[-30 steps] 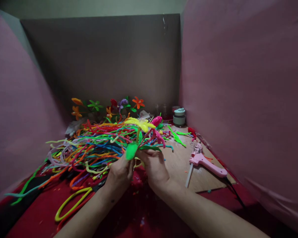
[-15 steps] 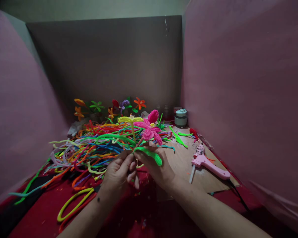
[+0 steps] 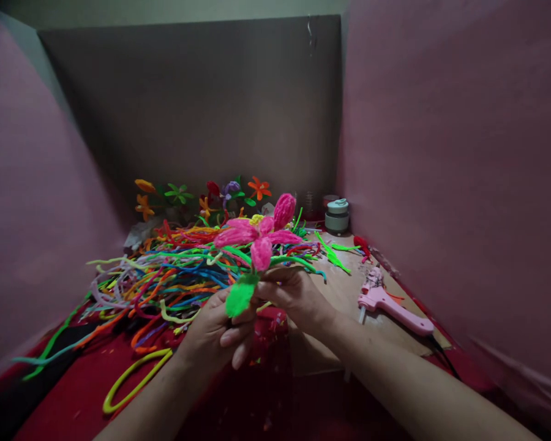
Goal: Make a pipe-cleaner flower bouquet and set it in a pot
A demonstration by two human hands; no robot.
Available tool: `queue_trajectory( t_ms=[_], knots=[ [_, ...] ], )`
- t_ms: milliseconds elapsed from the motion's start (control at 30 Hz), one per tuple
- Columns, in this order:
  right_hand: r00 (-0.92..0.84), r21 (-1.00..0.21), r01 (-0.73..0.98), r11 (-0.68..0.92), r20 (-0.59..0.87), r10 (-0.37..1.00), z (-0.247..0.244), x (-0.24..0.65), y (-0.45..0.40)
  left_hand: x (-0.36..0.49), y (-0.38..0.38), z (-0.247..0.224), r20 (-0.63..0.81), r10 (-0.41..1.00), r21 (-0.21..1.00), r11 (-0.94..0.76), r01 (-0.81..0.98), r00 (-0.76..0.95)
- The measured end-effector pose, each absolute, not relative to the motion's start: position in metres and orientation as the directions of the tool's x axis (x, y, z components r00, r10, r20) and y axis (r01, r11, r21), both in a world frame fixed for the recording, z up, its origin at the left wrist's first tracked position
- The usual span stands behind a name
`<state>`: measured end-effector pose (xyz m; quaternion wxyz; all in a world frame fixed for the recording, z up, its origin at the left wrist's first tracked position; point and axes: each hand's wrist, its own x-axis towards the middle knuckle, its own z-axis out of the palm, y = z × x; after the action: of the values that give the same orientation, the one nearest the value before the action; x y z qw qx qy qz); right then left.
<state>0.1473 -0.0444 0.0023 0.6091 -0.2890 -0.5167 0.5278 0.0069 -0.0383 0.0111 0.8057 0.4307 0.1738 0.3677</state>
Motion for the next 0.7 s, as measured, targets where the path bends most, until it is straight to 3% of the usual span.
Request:
queue_trajectory(
  t_ms=[133,233,333,400,500,600,700],
  knots=[
    [-0.034,-0.889,-0.380,0.256,0.290,0.956,-0.001,0.139,-0.046,0.006,-0.037,0.014,-0.003,0.813,0.953,0.179,-0.245,0.582],
    [-0.008,-0.878,-0.395,0.272,0.299,0.954,-0.002,0.135,-0.048,0.006,-0.038,0.012,0.093,0.867,0.995,-0.100,-0.013,0.490],
    [0.019,-0.880,-0.370,0.299,0.314,0.949,-0.002,0.134,-0.049,0.005,-0.036,0.005,0.354,0.858,0.875,-0.444,0.191,0.372],
    [0.028,-0.894,-0.330,0.302,0.310,0.950,0.000,0.134,-0.050,0.005,-0.034,0.001,0.476,0.826,0.786,-0.554,0.276,0.303],
    [0.039,-0.901,-0.303,0.310,0.314,0.949,0.001,0.132,-0.049,0.005,-0.034,0.000,0.369,0.879,0.851,-0.450,0.271,0.303],
    [0.027,-0.903,-0.317,0.290,0.297,0.955,0.002,0.132,-0.049,0.006,-0.036,0.006,0.080,0.914,0.988,-0.126,0.090,0.397],
    [0.005,-0.927,-0.202,0.317,0.323,0.946,0.007,0.135,-0.051,0.005,-0.036,0.012,-0.026,0.863,0.987,0.102,-0.123,0.504]
  ],
)
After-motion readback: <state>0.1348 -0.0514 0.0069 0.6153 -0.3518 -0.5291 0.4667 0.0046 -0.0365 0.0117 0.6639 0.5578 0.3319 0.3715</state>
